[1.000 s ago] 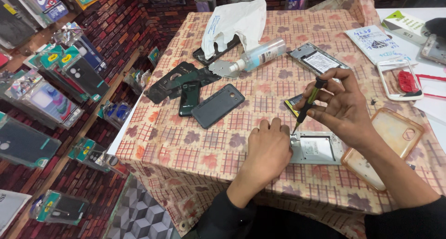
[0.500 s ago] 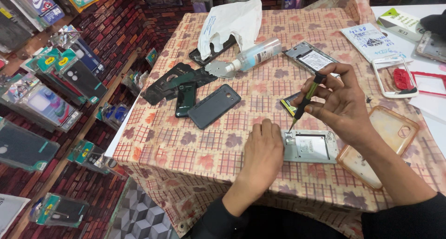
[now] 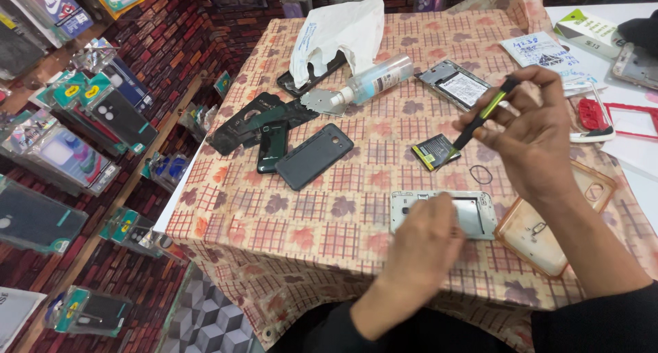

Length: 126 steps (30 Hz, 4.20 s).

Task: The person uses a screwdriver to remove screws from the back of a white mobile phone, then lifts the back cover to expose the internal components. The person continues to unscrew and remove parts from the phone's interior.

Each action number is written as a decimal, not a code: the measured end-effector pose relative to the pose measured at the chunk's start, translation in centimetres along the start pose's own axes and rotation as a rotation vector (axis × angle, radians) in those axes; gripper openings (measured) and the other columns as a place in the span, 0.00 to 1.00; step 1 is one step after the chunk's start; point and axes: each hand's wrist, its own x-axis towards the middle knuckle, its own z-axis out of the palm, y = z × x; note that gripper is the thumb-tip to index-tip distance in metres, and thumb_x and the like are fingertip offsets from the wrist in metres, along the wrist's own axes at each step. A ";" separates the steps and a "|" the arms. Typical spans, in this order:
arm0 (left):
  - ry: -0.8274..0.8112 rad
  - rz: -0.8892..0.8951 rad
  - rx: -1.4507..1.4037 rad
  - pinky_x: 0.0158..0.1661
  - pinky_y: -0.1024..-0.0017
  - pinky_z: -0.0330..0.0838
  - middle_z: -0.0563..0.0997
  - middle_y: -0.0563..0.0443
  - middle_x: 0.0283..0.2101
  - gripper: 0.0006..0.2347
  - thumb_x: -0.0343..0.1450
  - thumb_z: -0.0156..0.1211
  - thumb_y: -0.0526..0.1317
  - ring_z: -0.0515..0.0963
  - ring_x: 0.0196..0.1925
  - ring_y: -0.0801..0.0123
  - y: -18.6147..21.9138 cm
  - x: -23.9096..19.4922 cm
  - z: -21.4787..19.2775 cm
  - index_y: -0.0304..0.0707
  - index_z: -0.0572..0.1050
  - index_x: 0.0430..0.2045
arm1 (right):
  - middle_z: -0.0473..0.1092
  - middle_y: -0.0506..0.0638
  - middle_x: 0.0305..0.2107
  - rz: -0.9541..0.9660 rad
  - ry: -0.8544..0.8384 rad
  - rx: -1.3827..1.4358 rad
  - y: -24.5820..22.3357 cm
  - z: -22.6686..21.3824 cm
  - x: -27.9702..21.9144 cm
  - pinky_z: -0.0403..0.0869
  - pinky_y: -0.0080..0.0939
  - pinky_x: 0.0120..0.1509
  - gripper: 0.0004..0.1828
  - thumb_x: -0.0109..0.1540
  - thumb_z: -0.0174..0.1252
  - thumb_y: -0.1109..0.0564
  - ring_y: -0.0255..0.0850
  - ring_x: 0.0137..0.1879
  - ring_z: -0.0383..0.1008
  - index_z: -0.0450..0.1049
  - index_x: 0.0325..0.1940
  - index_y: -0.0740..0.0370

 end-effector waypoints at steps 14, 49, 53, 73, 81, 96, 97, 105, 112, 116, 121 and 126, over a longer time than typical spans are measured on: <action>0.082 0.360 0.149 0.38 0.70 0.76 0.76 0.48 0.29 0.06 0.72 0.62 0.33 0.80 0.36 0.60 3.5 1.1 10.4 0.35 0.70 0.29 | 0.65 0.57 0.53 -0.032 0.051 0.017 -0.2 -2.8 0.2 0.79 0.49 0.71 0.37 0.65 0.58 0.81 0.49 0.61 0.74 0.53 0.69 0.55; -0.102 -0.060 -0.078 0.67 0.52 0.59 0.69 0.38 0.63 0.34 0.61 0.73 0.39 0.63 0.70 0.45 -6.4 -1.1 -5.4 0.32 0.63 0.62 | 0.74 0.49 0.41 0.349 -0.457 -0.500 -0.4 0.4 -0.7 0.78 0.42 0.59 0.31 0.51 0.68 0.68 0.36 0.49 0.77 0.69 0.57 0.58; -0.081 -0.091 -0.126 0.69 0.52 0.57 0.67 0.40 0.65 0.32 0.59 0.72 0.32 0.60 0.72 0.45 -6.0 -1.1 -5.7 0.36 0.65 0.60 | 0.75 0.51 0.38 0.294 -0.412 -0.544 -0.7 0.3 -0.5 0.80 0.43 0.58 0.29 0.52 0.69 0.67 0.37 0.47 0.79 0.69 0.55 0.58; -0.212 -0.045 0.009 0.71 0.44 0.50 0.59 0.36 0.71 0.25 0.67 0.61 0.32 0.51 0.76 0.37 -6.9 -1.2 -5.2 0.40 0.66 0.61 | 0.74 0.59 0.41 0.083 -0.212 -0.520 -1.8 -2.6 -1.6 0.85 0.49 0.58 0.30 0.55 0.64 0.71 0.46 0.52 0.80 0.62 0.58 0.62; -0.292 0.115 0.210 0.71 0.32 0.34 0.63 0.39 0.73 0.26 0.63 0.54 0.27 0.50 0.77 0.38 -6.5 -1.3 -4.1 0.51 0.74 0.56 | 0.73 0.55 0.42 0.148 -0.056 -0.612 -3.3 -7.6 -2.8 0.86 0.45 0.54 0.35 0.54 0.64 0.70 0.42 0.53 0.80 0.60 0.62 0.60; -0.293 0.185 0.213 0.70 0.32 0.42 0.67 0.38 0.70 0.18 0.76 0.53 0.44 0.60 0.75 0.41 -4.1 1.0 0.2 0.46 0.70 0.61 | 0.77 0.53 0.38 0.277 -0.321 -0.521 -2.8 -9.1 -3.3 0.86 0.46 0.51 0.31 0.47 0.72 0.67 0.41 0.48 0.81 0.71 0.52 0.64; -0.292 0.183 0.210 0.70 0.32 0.42 0.67 0.39 0.70 0.18 0.76 0.53 0.44 0.60 0.75 0.42 -4.1 1.0 0.3 0.47 0.70 0.62 | 0.78 0.53 0.37 0.286 -0.331 -0.546 -2.8 -9.1 -3.3 0.86 0.45 0.51 0.31 0.46 0.72 0.67 0.41 0.47 0.82 0.71 0.51 0.63; -0.286 0.189 0.195 0.71 0.35 0.43 0.68 0.41 0.70 0.18 0.76 0.52 0.44 0.61 0.75 0.44 -4.6 0.5 0.4 0.47 0.71 0.61 | 0.77 0.51 0.40 0.300 -0.338 -0.545 -2.2 -9.1 -3.4 0.86 0.43 0.51 0.30 0.45 0.74 0.65 0.38 0.49 0.80 0.73 0.50 0.61; -0.303 0.193 0.208 0.72 0.36 0.42 0.70 0.42 0.68 0.16 0.76 0.51 0.46 0.62 0.75 0.46 -5.0 0.4 0.5 0.46 0.73 0.58 | 0.77 0.52 0.39 0.245 -0.339 -0.515 -2.0 -9.3 -3.4 0.87 0.44 0.54 0.31 0.47 0.72 0.66 0.39 0.50 0.81 0.70 0.53 0.62; -0.311 0.196 0.191 0.73 0.37 0.43 0.70 0.43 0.69 0.15 0.76 0.51 0.45 0.63 0.75 0.46 -4.9 0.3 0.0 0.44 0.75 0.55 | 0.75 0.55 0.38 0.189 -0.249 -0.417 -2.5 -8.4 -3.2 0.87 0.46 0.54 0.34 0.50 0.69 0.68 0.42 0.49 0.82 0.65 0.59 0.62; -0.348 0.178 0.060 0.75 0.39 0.41 0.73 0.46 0.69 0.12 0.73 0.54 0.47 0.64 0.76 0.48 -5.1 -0.5 -1.4 0.44 0.79 0.42 | 0.74 0.57 0.42 0.271 0.025 -0.544 -2.2 -6.1 -2.9 0.84 0.45 0.55 0.37 0.52 0.66 0.71 0.43 0.50 0.79 0.59 0.62 0.64; -0.325 0.181 0.022 0.77 0.44 0.44 0.76 0.48 0.68 0.14 0.73 0.59 0.52 0.67 0.76 0.52 -5.8 -0.5 -1.6 0.42 0.77 0.29 | 0.74 0.57 0.40 0.297 0.016 -0.591 -0.8 -4.7 -2.8 0.83 0.41 0.52 0.39 0.51 0.68 0.70 0.42 0.47 0.79 0.58 0.63 0.64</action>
